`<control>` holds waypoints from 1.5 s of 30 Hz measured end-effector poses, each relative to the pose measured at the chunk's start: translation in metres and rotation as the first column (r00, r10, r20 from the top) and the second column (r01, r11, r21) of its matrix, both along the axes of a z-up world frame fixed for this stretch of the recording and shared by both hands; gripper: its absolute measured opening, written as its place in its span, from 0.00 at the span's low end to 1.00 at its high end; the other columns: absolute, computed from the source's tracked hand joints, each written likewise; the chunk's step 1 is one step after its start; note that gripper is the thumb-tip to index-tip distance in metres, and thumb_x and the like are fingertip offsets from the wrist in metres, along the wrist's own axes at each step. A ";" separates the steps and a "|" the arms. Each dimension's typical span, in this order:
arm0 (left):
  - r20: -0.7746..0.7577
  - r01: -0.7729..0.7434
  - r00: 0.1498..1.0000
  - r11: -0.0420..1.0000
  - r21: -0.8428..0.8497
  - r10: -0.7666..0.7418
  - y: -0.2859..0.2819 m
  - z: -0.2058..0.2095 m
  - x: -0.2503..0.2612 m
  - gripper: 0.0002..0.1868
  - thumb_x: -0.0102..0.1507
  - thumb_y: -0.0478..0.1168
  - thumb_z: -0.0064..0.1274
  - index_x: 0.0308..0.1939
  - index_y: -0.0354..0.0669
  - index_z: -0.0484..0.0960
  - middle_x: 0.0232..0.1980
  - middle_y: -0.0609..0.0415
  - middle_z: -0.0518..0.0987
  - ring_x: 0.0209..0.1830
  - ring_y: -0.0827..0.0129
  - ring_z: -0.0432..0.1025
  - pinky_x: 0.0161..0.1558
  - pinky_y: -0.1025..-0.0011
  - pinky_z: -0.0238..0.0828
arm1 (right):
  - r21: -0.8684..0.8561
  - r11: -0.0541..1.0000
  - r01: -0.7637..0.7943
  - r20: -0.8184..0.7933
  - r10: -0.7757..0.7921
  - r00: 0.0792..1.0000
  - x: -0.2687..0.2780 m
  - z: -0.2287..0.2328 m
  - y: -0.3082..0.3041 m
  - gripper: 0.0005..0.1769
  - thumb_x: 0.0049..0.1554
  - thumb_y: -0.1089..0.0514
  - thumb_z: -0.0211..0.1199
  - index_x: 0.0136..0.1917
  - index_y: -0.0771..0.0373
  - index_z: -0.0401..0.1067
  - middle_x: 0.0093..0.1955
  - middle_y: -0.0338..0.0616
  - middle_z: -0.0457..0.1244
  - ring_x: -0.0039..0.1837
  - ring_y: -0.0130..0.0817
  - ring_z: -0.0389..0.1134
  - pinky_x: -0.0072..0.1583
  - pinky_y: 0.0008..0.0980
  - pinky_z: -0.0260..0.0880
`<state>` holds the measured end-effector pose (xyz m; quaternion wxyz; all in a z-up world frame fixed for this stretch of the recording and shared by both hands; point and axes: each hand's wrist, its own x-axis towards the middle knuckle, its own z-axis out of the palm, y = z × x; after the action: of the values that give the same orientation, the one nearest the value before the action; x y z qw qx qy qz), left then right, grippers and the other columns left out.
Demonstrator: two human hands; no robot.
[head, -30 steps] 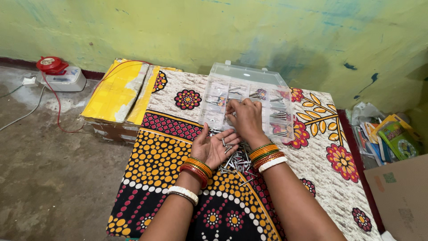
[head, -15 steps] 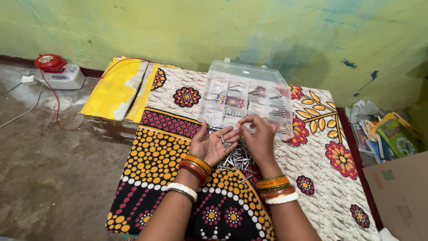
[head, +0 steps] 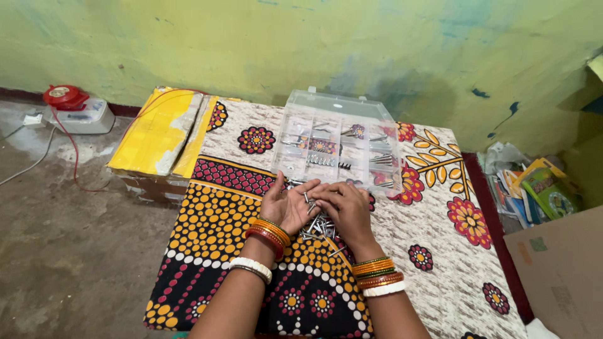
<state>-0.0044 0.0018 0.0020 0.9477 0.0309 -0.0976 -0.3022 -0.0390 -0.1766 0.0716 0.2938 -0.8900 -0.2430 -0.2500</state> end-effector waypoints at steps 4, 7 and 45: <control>-0.014 -0.007 1.000 1.000 0.010 0.007 0.000 -0.004 0.002 0.50 0.66 0.73 0.40 0.68 0.25 0.63 0.69 0.31 0.69 0.65 0.50 0.70 0.63 0.55 0.71 | 0.007 1.000 0.021 0.022 -0.021 1.000 0.000 -0.003 0.004 0.07 0.51 0.55 0.69 0.45 0.51 0.82 0.45 0.31 0.69 0.50 0.33 0.68 0.53 0.37 0.58; -0.033 -0.011 0.999 1.000 0.010 0.011 -0.001 -0.005 0.003 0.50 0.67 0.72 0.40 0.69 0.24 0.62 0.68 0.30 0.70 0.64 0.51 0.71 0.63 0.56 0.72 | 0.051 0.999 0.017 0.013 -0.018 1.000 0.001 -0.009 0.006 0.06 0.53 0.57 0.67 0.46 0.55 0.80 0.49 0.34 0.69 0.52 0.36 0.69 0.55 0.37 0.61; -0.037 -0.022 0.999 0.994 0.110 0.026 -0.003 -0.005 0.007 0.55 0.66 0.73 0.35 0.75 0.24 0.53 0.77 0.31 0.59 0.75 0.49 0.59 0.70 0.57 0.62 | 0.534 0.816 0.223 -0.479 0.075 0.874 0.124 -0.033 0.023 0.13 0.60 0.61 0.61 0.57 0.62 0.79 0.50 0.40 0.74 0.53 0.24 0.74 0.56 0.26 0.72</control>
<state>0.0022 -0.0010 -0.0026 0.9500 0.0781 -0.0622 -0.2960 0.0848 -0.1535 0.0389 0.5882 -0.8022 -0.0399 -0.0948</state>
